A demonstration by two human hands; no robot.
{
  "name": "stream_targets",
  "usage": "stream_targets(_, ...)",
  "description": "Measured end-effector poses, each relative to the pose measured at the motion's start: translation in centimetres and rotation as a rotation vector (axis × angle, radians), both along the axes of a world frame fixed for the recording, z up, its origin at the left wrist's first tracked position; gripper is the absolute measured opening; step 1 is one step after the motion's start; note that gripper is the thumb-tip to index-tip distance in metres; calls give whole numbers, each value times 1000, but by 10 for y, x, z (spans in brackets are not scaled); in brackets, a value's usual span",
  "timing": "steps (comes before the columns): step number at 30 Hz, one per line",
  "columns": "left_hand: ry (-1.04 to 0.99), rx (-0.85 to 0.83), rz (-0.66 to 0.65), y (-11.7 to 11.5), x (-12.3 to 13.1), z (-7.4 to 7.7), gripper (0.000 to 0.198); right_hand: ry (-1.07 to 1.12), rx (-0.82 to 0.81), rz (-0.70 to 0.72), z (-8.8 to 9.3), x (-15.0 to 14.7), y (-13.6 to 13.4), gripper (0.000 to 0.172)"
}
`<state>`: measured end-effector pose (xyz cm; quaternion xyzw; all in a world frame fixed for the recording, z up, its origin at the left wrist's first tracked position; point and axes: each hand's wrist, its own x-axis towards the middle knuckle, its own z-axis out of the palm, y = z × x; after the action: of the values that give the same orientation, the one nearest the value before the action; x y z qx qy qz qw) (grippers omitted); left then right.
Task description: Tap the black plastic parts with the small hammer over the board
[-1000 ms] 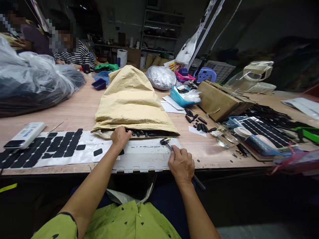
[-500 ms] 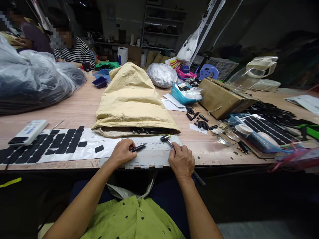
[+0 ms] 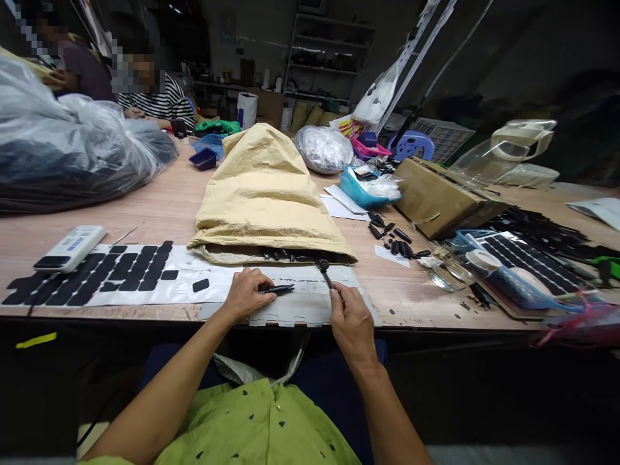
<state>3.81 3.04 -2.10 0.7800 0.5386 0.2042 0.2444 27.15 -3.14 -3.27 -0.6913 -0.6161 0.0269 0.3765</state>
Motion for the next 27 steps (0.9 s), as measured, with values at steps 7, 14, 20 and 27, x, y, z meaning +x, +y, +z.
stream_targets(7, -39, -41, 11, 1, 0, 2, 16, 129, 41, 376, 6, -46, -23, 36)
stream_targets(14, -38, -33, 19, 1, 1, 0, 12, -20, -13, 355, -6, -52, -30, 40)
stream_targets(20, -47, -29, 21, 1, 1, 1, 13, 29, 51, 288, -6, -45, -31, 38)
stream_targets(27, -44, -30, 26, 0, 0, 2, 14, 31, 4, 209, -5, -36, -31, 37)
